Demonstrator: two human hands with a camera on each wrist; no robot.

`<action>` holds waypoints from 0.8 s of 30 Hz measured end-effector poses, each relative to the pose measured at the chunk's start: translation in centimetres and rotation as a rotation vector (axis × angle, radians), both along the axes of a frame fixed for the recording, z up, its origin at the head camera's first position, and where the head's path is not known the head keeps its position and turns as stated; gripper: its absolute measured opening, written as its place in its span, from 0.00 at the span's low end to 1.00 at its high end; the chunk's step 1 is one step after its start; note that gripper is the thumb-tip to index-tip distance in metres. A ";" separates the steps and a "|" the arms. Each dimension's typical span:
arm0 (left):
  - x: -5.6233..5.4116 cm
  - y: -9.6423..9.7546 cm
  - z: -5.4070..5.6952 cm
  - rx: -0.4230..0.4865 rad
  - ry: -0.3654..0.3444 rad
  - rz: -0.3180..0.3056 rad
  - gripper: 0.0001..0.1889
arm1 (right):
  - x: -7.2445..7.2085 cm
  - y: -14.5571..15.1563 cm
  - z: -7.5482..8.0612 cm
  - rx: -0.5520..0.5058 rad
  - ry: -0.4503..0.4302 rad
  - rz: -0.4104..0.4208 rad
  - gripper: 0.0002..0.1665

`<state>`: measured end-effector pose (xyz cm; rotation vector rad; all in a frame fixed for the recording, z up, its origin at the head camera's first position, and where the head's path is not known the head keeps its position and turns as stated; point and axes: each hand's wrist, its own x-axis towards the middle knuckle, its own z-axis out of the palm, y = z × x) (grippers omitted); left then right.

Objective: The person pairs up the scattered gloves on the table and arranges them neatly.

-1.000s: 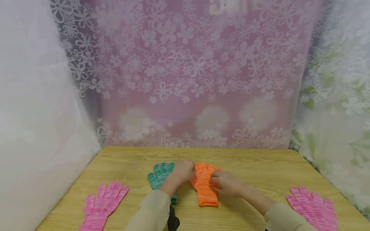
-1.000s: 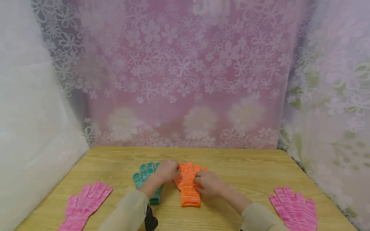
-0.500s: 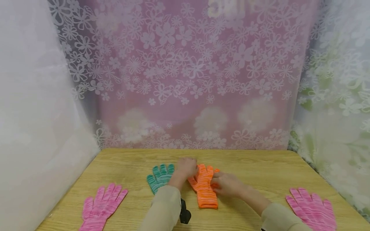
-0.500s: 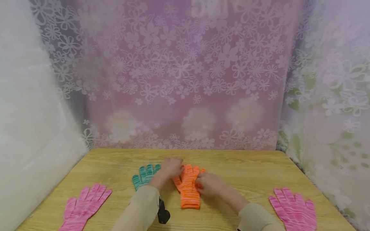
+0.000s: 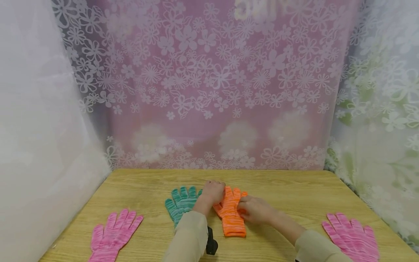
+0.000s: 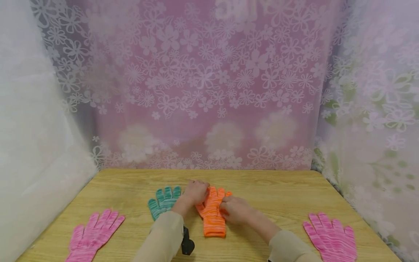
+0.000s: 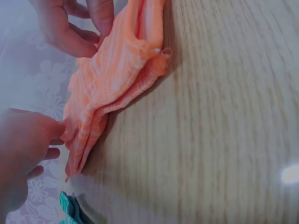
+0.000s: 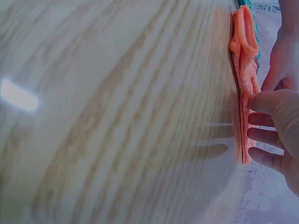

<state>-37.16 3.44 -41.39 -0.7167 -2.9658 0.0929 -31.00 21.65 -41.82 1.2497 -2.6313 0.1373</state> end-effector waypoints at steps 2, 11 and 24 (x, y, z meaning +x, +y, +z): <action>-0.1 0.0 -0.1 0.026 0.020 -0.009 0.10 | 0.0 0.0 -0.1 0.000 0.008 0.004 0.05; -0.3 0.1 -0.2 0.039 0.117 -0.074 0.08 | -0.1 0.1 -0.2 0.001 0.021 0.020 0.05; -0.4 -0.6 0.0 -0.063 0.223 -0.120 0.03 | -0.1 -0.1 -0.1 0.028 0.009 0.019 0.04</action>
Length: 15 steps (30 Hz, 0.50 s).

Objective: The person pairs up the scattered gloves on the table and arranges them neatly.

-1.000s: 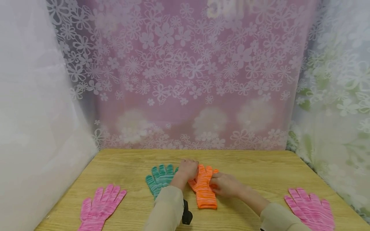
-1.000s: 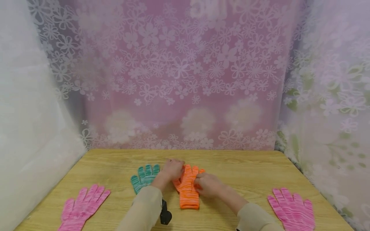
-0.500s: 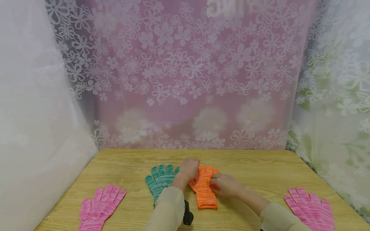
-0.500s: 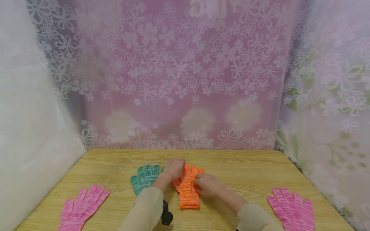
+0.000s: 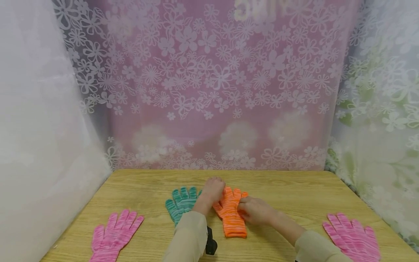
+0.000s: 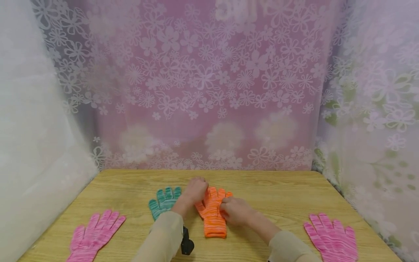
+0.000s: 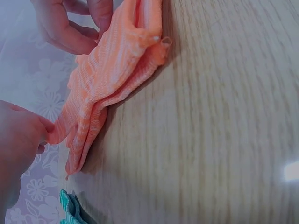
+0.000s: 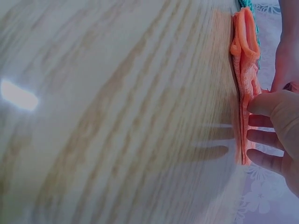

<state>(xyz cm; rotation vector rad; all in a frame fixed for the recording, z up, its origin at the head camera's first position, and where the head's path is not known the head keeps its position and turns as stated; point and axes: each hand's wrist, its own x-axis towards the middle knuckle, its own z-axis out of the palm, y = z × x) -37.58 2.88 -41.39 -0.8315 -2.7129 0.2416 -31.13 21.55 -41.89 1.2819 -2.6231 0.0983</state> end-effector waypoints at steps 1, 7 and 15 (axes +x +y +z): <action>0.0 0.1 -0.1 -0.021 0.001 0.000 0.04 | 0.0 0.0 0.0 0.000 0.000 0.000 0.04; -0.2 0.3 -0.3 -0.128 0.013 0.002 0.06 | -0.2 0.0 -0.2 0.002 0.000 -0.001 0.04; 0.0 0.4 -0.4 -0.200 0.002 0.001 0.07 | -0.2 0.0 -0.1 0.006 -0.005 -0.004 0.03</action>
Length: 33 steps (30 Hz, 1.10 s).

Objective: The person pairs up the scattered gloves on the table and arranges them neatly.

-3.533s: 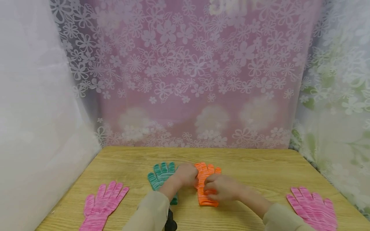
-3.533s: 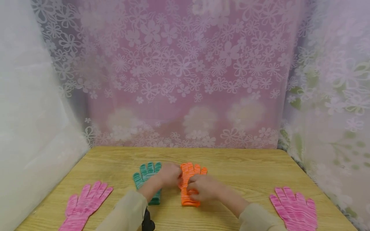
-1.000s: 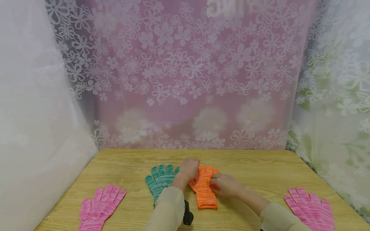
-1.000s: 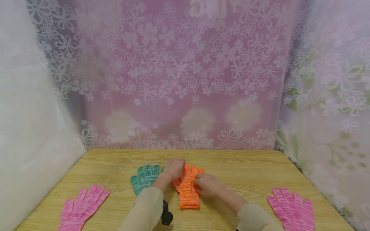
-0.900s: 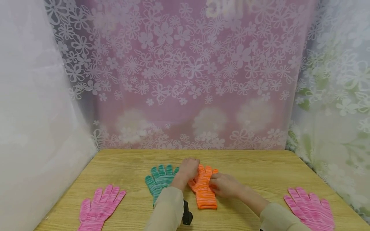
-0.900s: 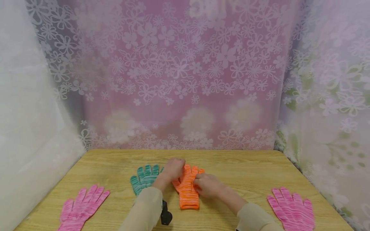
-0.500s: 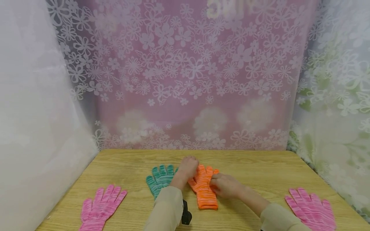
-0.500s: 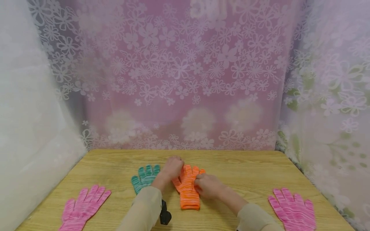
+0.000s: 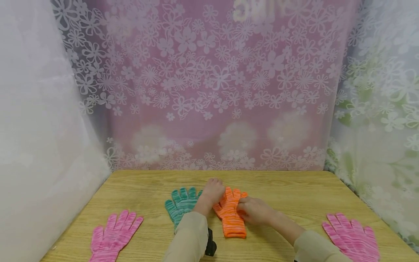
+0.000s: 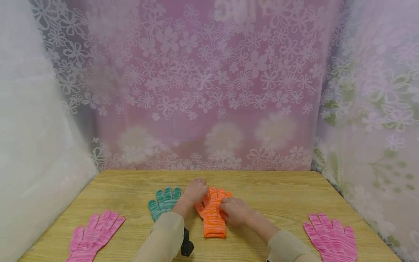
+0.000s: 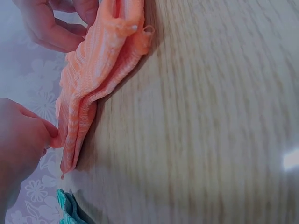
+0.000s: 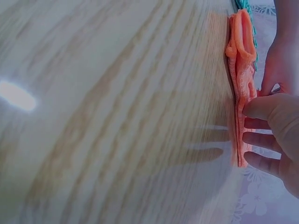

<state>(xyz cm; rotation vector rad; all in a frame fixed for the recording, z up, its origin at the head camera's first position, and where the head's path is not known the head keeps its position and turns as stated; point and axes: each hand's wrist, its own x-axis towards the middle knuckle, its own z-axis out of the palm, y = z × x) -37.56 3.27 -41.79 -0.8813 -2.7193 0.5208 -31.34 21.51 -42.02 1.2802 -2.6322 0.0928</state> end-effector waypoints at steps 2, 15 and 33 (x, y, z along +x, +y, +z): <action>0.1 0.1 0.1 -0.026 0.000 -0.003 0.07 | 0.0 0.0 0.0 0.003 0.006 -0.002 0.03; 0.3 0.3 -0.1 -0.111 0.031 -0.019 0.08 | 0.1 -0.1 0.2 0.018 0.013 -0.002 0.04; 0.4 -0.3 1.8 -0.034 -0.017 -0.027 0.06 | 0.2 -0.1 0.5 0.030 0.009 0.026 0.03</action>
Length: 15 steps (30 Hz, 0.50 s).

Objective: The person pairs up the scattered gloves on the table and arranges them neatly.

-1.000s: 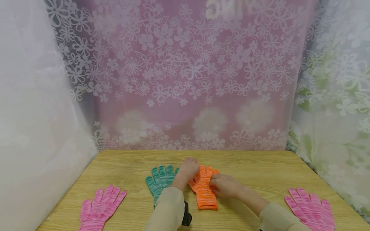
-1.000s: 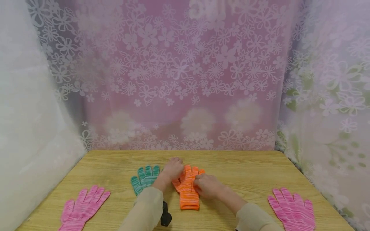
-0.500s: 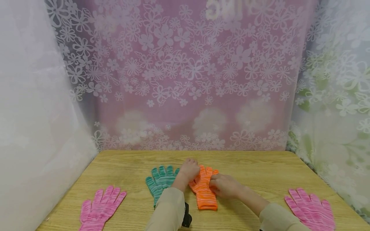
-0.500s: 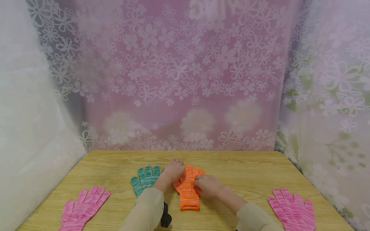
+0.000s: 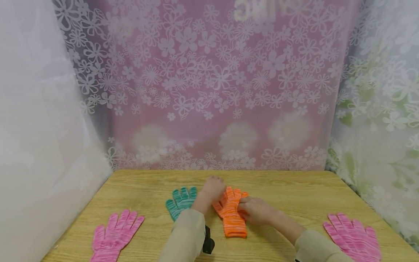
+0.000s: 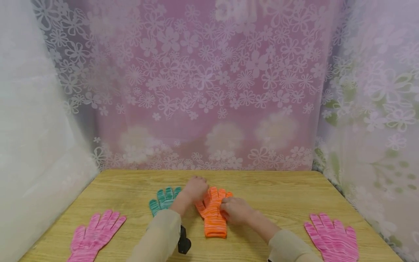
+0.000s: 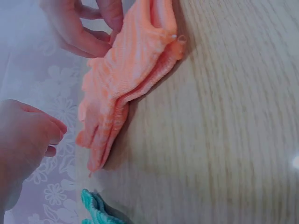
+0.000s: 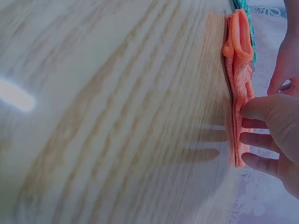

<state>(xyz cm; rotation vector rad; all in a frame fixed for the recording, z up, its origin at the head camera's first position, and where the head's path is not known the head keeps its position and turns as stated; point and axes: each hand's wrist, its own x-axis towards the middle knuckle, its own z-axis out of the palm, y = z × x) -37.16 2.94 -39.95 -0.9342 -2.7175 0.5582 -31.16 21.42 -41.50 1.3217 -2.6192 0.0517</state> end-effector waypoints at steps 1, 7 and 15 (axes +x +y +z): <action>0.1 -0.1 0.2 0.009 -0.004 -0.007 0.06 | 0.0 0.0 0.0 0.001 -0.004 -0.003 0.03; 1.1 -0.2 0.7 -0.019 -0.020 -0.114 0.11 | 0.1 0.0 0.1 0.005 -0.015 -0.019 0.05; 2.3 -0.4 0.6 0.010 -0.104 -0.206 0.12 | 0.1 0.0 0.0 0.007 -0.002 -0.024 0.05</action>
